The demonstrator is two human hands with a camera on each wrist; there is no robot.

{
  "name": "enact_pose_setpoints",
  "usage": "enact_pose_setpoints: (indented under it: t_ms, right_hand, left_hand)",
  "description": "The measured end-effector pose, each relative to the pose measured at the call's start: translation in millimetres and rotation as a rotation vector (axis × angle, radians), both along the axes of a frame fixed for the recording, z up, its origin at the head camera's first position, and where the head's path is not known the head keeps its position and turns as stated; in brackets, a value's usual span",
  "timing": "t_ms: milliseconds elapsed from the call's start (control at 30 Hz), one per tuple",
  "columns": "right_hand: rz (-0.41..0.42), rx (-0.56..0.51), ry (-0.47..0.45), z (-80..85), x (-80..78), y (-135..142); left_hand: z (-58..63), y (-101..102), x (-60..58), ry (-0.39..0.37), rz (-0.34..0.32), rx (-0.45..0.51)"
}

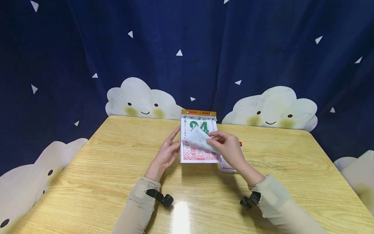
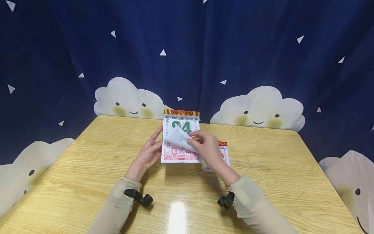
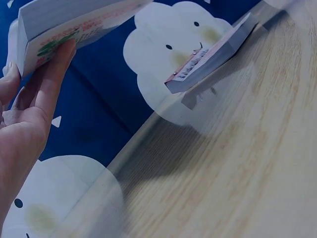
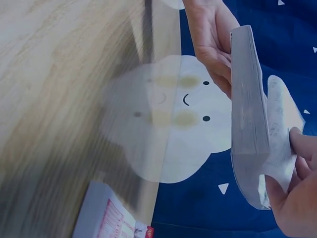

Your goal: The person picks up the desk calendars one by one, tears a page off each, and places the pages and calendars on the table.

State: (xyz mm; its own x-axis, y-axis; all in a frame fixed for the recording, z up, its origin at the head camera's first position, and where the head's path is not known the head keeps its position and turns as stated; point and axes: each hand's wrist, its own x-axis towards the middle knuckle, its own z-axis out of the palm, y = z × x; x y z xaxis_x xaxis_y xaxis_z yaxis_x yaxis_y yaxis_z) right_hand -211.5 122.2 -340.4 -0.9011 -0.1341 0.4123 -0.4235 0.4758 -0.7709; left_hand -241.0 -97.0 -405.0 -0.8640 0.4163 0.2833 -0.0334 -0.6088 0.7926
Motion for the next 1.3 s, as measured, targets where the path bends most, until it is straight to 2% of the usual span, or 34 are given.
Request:
enact_pose_setpoints:
  t_ms: [133,467,700,867,1000,1200,1300]
  right_hand:
    - [-0.029,0.016,0.019,4.0,-1.9,2.8]
    - [-0.078,-0.039,0.05,14.0,-8.6,11.6]
    - [-0.108,-0.077,0.072,30.7,-6.5,16.4]
    - [-0.124,-0.097,0.091,47.0,1.0,15.8]
    - [-0.138,-0.11,0.08,48.7,-2.0,19.1]
    - [-0.171,-0.125,0.03,32.1,-25.4,32.4]
    - [-0.189,-0.144,-0.008,37.9,-24.4,31.5]
  left_hand:
    - [0.3,0.0,0.0,-0.006,0.005,-0.012]
    - [2.2,-0.2,1.2,0.065,0.006,-0.066]
    - [5.8,-0.3,5.0,0.08,0.077,-0.106]
    - [4.7,-0.8,3.1,0.041,0.123,-0.116]
    - [1.4,-1.0,-0.2,0.0,0.147,-0.103]
    - [-1.6,-0.1,-2.3,-0.013,0.202,-0.106]
    - [-1.4,0.7,-2.0,-0.009,0.224,-0.112]
